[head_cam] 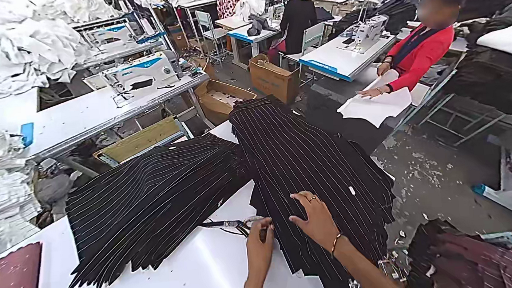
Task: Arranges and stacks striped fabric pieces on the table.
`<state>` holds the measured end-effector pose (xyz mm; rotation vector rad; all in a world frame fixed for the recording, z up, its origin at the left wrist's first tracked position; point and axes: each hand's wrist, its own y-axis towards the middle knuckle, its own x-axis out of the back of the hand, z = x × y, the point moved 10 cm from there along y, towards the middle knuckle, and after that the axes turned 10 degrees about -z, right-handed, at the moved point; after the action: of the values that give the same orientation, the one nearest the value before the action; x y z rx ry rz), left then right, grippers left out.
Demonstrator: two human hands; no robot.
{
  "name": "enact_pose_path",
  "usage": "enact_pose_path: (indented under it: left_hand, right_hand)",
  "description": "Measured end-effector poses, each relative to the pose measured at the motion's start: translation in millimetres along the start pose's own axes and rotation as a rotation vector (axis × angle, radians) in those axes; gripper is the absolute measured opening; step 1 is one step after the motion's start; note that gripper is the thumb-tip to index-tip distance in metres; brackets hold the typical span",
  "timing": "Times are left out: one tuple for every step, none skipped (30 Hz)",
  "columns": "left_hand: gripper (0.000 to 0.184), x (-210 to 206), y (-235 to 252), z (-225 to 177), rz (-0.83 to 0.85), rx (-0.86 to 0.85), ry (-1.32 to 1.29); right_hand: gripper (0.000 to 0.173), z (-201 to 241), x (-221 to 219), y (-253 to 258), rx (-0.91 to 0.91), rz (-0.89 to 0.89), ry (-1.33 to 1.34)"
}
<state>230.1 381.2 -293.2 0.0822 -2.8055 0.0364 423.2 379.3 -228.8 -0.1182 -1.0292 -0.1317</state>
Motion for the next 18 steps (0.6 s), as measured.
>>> enact_pose_path:
  left_hand:
    - [0.025, 0.7, -11.8, 3.1, -0.017, -0.023, 0.01]
    - [0.024, 3.6, -21.8, 3.7, -0.043, -0.065, 0.011]
    - [0.023, 7.4, -29.9, 3.5, -0.07, -0.113, -0.006]
    - [0.022, 11.6, -37.1, 4.1, -0.097, -0.16, -0.029]
    - [0.021, 15.4, -44.7, 7.1, -0.112, -0.186, -0.054]
    - [0.021, 18.4, -53.0, 11.6, -0.116, -0.197, -0.08]
    - [0.021, 21.6, -61.3, 16.8, -0.111, -0.201, -0.097]
    - [0.021, 25.6, -67.6, 21.6, -0.107, -0.203, -0.096]
    - [0.021, 29.5, -73.0, 25.9, -0.102, -0.209, -0.095]
    - [0.02, 33.8, -79.0, 30.3, -0.097, -0.22, -0.091]
    - [0.021, 39.3, -85.5, 33.8, -0.091, -0.232, -0.088]
    - [0.021, 45.0, -91.6, 35.9, -0.088, -0.244, -0.087]
    - [0.02, 49.9, -98.2, 38.7, -0.088, -0.25, -0.088]
    - [0.021, 55.2, -104.3, 42.0, -0.097, -0.25, -0.087]
    - [0.021, 61.2, -110.0, 45.3, -0.114, -0.249, -0.084]
    - [0.022, 67.8, -115.1, 49.2, -0.139, -0.24, -0.085]
    - [0.022, 74.5, -119.3, 53.3, -0.164, -0.211, -0.101]
    - [0.022, 80.9, -123.1, 57.8, -0.179, -0.162, -0.134]
  right_hand:
    - [0.065, -1.8, -12.0, 2.4, -0.023, 0.024, -0.075]
    - [0.065, -2.4, -19.0, 4.0, -0.028, 0.017, -0.119]
    - [0.062, -1.8, -21.2, 4.8, -0.021, -0.012, -0.137]
    - [0.057, -0.7, -21.0, 4.1, -0.01, -0.046, -0.137]
    - [0.052, -1.0, -20.1, 1.4, 0.004, -0.081, -0.12]
    - [0.048, -3.0, -18.5, -3.0, 0.024, -0.125, -0.089]
    - [0.044, -5.7, -16.1, -8.3, 0.046, -0.177, -0.049]
    - [0.041, -9.1, -13.4, -12.4, 0.061, -0.224, -0.011]
    - [0.038, -13.9, -10.7, -16.2, 0.053, -0.251, 0.02]
    - [0.034, -19.0, -7.6, -20.0, 0.039, -0.276, 0.042]
    - [0.032, -23.9, -4.5, -23.0, 0.016, -0.287, 0.067]
    - [0.03, -27.1, 1.2, -23.8, -0.005, -0.292, 0.084]
    - [0.03, -29.0, 8.2, -23.3, -0.037, -0.275, 0.082]
    - [0.031, -27.4, 18.1, -22.2, -0.061, -0.277, 0.073]
    - [0.032, -21.3, 31.1, -22.1, -0.072, -0.31, 0.062]
    - [0.034, -9.5, 47.1, -24.9, -0.058, -0.37, 0.053]
    - [0.034, 6.9, 64.2, -30.8, -0.014, -0.453, 0.061]
    - [0.032, 24.2, 78.7, -39.9, 0.048, -0.525, 0.086]
